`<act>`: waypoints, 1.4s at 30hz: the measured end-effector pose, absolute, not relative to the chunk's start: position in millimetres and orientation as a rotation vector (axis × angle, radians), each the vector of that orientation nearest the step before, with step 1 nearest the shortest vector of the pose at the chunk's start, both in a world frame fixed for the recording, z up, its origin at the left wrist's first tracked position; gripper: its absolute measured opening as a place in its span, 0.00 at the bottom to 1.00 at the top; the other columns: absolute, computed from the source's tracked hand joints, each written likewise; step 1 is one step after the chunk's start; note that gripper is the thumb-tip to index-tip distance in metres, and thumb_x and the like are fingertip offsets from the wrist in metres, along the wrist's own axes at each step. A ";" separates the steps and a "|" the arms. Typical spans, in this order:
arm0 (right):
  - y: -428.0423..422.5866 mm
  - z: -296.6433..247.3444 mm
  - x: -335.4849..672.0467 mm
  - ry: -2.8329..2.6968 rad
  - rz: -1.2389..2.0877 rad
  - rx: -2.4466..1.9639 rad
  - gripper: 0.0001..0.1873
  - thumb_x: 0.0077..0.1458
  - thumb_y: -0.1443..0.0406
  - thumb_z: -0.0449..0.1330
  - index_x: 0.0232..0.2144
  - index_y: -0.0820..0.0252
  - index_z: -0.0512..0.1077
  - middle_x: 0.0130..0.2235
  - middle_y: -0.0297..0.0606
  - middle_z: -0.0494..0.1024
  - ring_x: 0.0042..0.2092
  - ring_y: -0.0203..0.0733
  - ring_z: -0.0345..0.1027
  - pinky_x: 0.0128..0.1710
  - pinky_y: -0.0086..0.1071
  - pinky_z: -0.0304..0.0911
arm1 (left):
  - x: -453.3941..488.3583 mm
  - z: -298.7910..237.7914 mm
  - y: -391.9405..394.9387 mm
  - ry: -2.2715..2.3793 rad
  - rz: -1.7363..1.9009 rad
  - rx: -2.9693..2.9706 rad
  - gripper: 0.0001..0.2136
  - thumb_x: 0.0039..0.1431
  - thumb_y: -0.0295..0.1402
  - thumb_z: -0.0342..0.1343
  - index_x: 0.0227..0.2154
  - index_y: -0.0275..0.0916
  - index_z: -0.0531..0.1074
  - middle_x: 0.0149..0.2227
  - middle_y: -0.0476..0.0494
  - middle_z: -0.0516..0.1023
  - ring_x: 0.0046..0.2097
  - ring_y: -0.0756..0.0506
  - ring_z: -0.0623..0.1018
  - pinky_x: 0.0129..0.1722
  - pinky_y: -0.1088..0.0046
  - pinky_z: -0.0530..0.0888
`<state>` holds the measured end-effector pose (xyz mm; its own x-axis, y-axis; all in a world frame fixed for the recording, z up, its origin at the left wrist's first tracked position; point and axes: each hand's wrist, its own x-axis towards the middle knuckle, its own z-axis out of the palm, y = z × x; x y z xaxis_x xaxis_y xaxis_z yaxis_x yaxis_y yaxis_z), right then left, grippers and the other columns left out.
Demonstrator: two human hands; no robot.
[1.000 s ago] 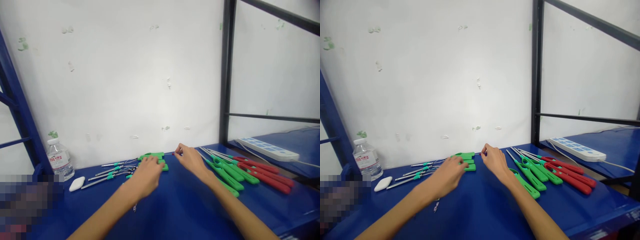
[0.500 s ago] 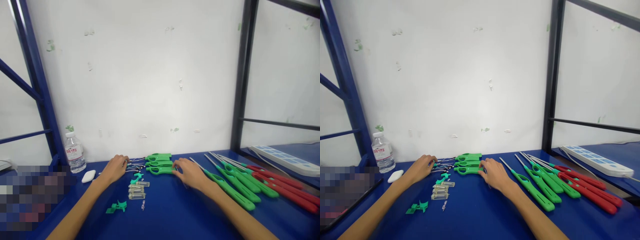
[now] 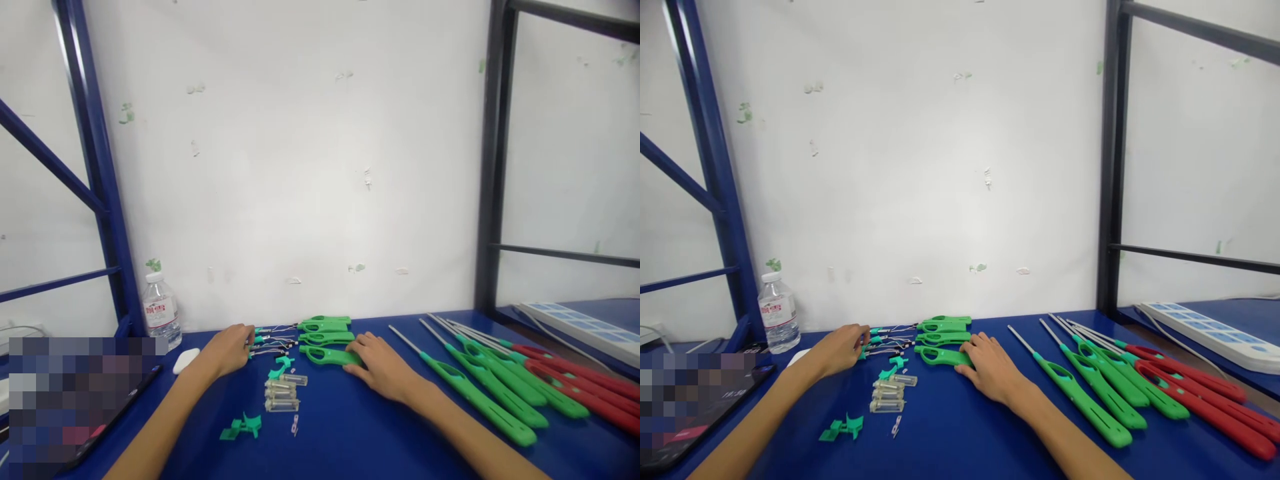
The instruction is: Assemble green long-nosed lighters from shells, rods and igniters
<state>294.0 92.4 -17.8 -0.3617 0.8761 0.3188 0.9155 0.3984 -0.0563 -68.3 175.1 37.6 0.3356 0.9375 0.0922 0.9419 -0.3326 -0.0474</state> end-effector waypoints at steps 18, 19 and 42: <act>80.4 3.6 298.5 -2.286 0.195 -1.437 0.16 0.71 0.57 0.65 0.54 0.59 0.77 0.56 0.43 0.80 0.54 0.49 0.77 0.55 0.51 0.74 | -75.0 24.8 173.8 -1.767 -0.061 -2.563 0.17 0.73 0.39 0.63 0.59 0.39 0.74 0.59 0.37 0.77 0.54 0.38 0.81 0.52 0.53 0.81; 79.1 5.4 298.2 -2.275 0.223 -1.429 0.16 0.71 0.57 0.65 0.54 0.59 0.77 0.55 0.43 0.80 0.54 0.49 0.77 0.56 0.51 0.73 | -75.6 25.5 173.8 -1.758 -0.063 -2.560 0.17 0.73 0.39 0.63 0.59 0.39 0.74 0.59 0.37 0.77 0.54 0.38 0.81 0.52 0.53 0.81; 51.1 25.4 280.7 -2.430 0.968 -1.229 0.23 0.47 0.52 0.78 0.44 0.54 0.87 0.42 0.37 0.85 0.40 0.44 0.73 0.39 0.32 0.64 | -58.0 39.9 168.2 -1.290 -0.437 -2.403 0.15 0.74 0.39 0.62 0.58 0.39 0.75 0.58 0.38 0.78 0.53 0.39 0.81 0.52 0.54 0.81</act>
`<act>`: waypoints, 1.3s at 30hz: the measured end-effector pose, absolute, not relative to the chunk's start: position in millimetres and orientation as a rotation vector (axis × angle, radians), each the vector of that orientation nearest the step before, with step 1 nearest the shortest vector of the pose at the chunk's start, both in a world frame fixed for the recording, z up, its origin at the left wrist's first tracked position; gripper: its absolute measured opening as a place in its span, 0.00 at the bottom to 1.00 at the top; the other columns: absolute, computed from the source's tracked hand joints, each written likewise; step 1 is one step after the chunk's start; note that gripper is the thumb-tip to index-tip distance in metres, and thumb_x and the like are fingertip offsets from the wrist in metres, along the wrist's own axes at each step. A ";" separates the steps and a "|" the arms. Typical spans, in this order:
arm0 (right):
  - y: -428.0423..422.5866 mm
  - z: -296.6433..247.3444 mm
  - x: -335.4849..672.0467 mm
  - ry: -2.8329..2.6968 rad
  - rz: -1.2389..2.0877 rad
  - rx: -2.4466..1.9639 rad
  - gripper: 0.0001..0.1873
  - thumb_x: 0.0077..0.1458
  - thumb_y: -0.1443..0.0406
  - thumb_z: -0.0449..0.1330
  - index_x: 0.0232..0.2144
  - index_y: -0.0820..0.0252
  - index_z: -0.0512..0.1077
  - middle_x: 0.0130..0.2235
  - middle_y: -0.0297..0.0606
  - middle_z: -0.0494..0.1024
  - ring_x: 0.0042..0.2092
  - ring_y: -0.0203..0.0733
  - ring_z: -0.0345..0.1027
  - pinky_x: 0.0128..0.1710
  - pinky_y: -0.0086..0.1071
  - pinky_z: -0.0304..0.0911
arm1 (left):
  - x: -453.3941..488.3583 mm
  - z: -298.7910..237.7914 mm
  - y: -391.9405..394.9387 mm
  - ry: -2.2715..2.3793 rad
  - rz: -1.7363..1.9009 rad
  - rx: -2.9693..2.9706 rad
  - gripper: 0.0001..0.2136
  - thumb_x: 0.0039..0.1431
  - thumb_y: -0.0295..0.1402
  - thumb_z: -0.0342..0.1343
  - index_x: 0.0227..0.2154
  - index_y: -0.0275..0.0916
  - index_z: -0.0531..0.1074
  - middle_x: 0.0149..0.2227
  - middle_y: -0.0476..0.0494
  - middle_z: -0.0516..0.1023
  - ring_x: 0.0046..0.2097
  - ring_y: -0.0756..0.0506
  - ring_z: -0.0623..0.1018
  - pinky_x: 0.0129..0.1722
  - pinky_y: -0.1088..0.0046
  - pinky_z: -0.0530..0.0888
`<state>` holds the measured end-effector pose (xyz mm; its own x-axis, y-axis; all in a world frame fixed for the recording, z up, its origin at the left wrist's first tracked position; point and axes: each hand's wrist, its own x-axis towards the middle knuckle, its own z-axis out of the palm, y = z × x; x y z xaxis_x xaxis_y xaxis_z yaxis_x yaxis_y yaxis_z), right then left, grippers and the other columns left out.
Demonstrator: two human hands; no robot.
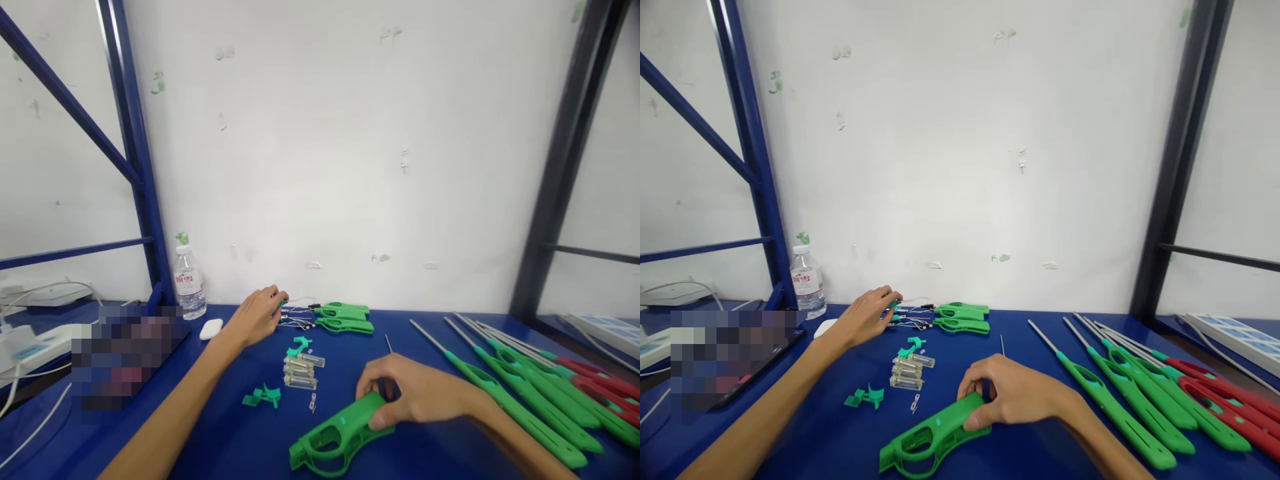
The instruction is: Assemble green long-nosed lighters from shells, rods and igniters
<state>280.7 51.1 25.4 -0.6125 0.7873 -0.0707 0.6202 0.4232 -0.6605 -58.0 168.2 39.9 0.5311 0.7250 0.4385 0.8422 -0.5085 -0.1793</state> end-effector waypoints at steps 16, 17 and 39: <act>76.1 20.7 313.3 -2.151 0.211 -1.674 0.27 0.66 0.46 0.57 0.52 0.61 0.79 0.51 0.52 0.84 0.53 0.64 0.76 0.54 0.50 0.65 | -59.9 31.9 175.7 -1.112 -0.600 -2.397 0.16 0.74 0.39 0.62 0.58 0.39 0.74 0.58 0.38 0.78 0.52 0.39 0.81 0.51 0.54 0.82; 78.3 16.5 312.3 -2.152 0.172 -1.695 0.27 0.66 0.47 0.58 0.51 0.61 0.80 0.50 0.52 0.84 0.52 0.64 0.76 0.53 0.51 0.65 | -60.0 31.7 176.0 -1.111 -0.605 -2.395 0.16 0.74 0.39 0.62 0.59 0.38 0.74 0.58 0.38 0.78 0.52 0.39 0.81 0.51 0.54 0.82; 53.6 19.1 282.4 -2.364 0.502 -1.385 0.21 0.64 0.45 0.66 0.51 0.48 0.81 0.53 0.38 0.82 0.55 0.52 0.74 0.58 0.43 0.66 | -57.1 32.5 173.4 -1.076 -0.605 -2.404 0.15 0.74 0.39 0.62 0.58 0.38 0.75 0.57 0.38 0.78 0.52 0.39 0.82 0.51 0.54 0.82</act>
<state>282.4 53.6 19.1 -0.4581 0.8804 0.1224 0.7549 0.4580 -0.4695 -57.1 173.4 32.5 0.6027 0.5795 0.5486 0.7698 -0.6033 -0.2085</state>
